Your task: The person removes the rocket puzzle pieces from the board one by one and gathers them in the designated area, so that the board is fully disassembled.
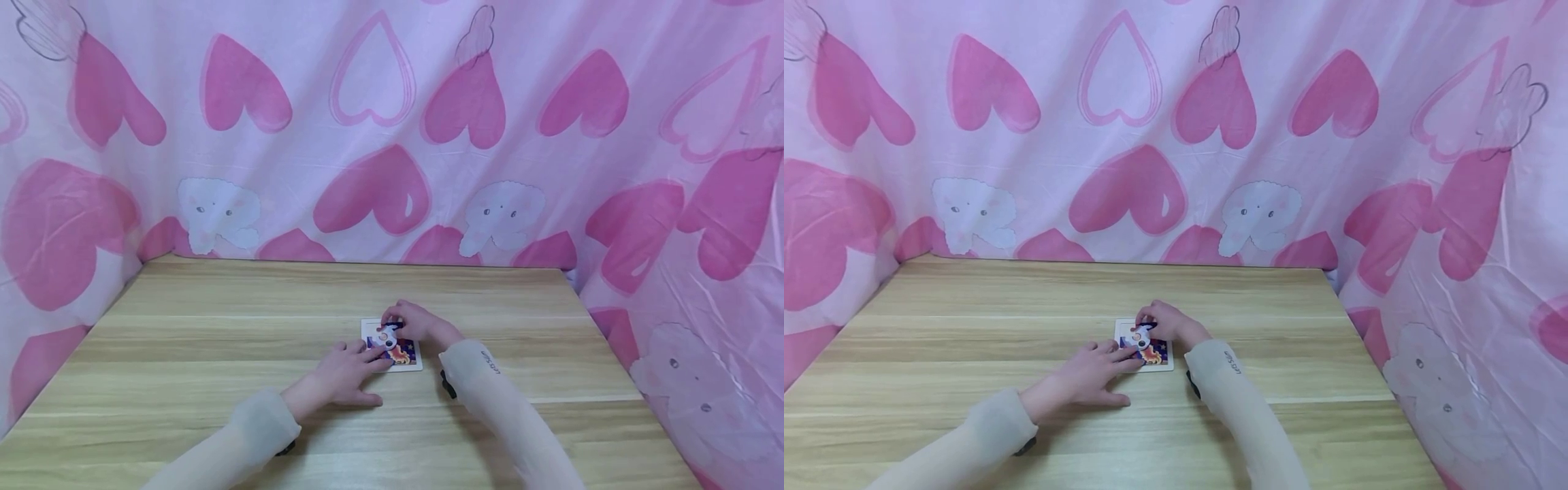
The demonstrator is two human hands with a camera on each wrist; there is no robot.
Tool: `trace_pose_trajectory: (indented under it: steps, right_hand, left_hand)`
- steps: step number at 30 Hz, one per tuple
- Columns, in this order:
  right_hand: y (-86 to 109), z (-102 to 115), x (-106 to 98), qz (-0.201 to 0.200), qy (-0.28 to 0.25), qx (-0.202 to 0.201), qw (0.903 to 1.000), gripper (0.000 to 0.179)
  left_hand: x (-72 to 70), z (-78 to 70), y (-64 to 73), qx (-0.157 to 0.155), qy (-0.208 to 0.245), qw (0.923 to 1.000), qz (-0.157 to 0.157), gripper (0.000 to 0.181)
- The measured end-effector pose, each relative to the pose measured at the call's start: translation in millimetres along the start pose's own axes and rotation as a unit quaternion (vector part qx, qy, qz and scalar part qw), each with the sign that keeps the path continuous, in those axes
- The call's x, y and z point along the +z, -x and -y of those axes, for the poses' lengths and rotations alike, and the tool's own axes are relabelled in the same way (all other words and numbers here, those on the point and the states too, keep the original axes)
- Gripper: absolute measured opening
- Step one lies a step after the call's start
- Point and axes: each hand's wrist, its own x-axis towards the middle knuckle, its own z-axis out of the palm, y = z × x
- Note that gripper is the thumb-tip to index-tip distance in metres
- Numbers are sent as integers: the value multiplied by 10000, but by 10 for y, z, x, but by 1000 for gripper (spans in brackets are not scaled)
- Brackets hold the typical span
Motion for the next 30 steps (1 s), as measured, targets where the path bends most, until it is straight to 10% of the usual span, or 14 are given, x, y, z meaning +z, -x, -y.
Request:
trace_pose_trajectory:
  steps: [30]
  right_hand:
    - [38,-110,33,-385,-855,-745,9928,29]
  left_hand:
    - [-30,-21,-14,-129,95,9995,257,70]
